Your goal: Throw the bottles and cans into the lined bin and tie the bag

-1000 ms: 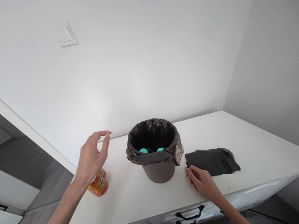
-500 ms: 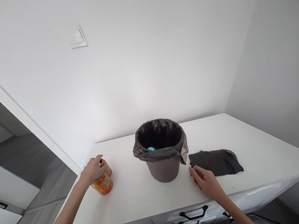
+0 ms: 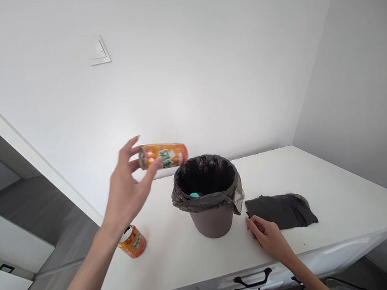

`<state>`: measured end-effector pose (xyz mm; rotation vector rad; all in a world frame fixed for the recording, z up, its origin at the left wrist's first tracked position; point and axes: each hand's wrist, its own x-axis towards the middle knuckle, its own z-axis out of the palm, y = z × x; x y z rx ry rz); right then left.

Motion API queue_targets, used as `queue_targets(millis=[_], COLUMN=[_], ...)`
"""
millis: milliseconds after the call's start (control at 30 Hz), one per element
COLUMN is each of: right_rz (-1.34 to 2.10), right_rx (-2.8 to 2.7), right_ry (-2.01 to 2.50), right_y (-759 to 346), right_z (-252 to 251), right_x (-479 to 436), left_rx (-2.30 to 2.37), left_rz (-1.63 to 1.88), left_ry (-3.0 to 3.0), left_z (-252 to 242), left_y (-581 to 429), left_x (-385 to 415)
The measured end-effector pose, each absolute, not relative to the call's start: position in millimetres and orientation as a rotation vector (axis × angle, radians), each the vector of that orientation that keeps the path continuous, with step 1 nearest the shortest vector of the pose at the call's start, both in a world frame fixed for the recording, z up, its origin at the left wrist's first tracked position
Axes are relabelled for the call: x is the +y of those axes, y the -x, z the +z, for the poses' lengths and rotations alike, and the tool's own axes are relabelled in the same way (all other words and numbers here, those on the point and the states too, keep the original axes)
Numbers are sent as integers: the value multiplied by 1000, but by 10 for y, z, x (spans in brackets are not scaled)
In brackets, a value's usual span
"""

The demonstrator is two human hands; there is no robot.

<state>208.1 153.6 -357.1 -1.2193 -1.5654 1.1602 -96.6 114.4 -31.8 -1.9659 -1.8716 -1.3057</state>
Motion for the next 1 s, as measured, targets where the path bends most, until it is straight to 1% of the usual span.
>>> queue_targets(millis=[67,133,267,333,433,500,600,700,767,833,900,1000], right_rz=[1161,1159,1164,1165,1167,1172,1170,1161,1151,1141,1133,1134], right_rx=[-1562,-1556,-1550,-1544,-1538,-1537,-1540,-1550,-1556,-1557,-1560,-1569], right_ry=[1216,1207,1196,1201,1205,1209,1220,1221,1223,1226,1227,1230], right_y=[-2086,-2088,-2079,-2070,-2060,-2057,-2058,-2060,-2061,-2062,-2063,-2067], right_z=[-3588,-3595,-3566,-3539,-3510,-3505,-3513,-3522,-3522,-3520,-3524,-3548], right_x=[1545,1554,1560,1557,1552,1551,1549,1542,1535,1530,1529,1540], left_rx=[-1837,-1841,-1948,-1954,-1932,-1963,-2130,-2303,-2430,-2551,-2645,-2627], left_rz=[-1231,-1111,-861,-826,-868,-837,-650,-403,-315,-338,-400,-557], left_ry=[2152,2309,2449,2418,2259,2126,1945,1805,1760,1751,1711,1662], left_z=[-280,-352,-656,-808,-993,-1116,-1375,-1735,-1972,-2147,-2220,-2093], left_y=[741,615,598,682,948,1238,1791,2304,2518,2602,2574,2385], left_x=[1209,1329,1555,1565,1428,1286,1074,871,736,617,543,552])
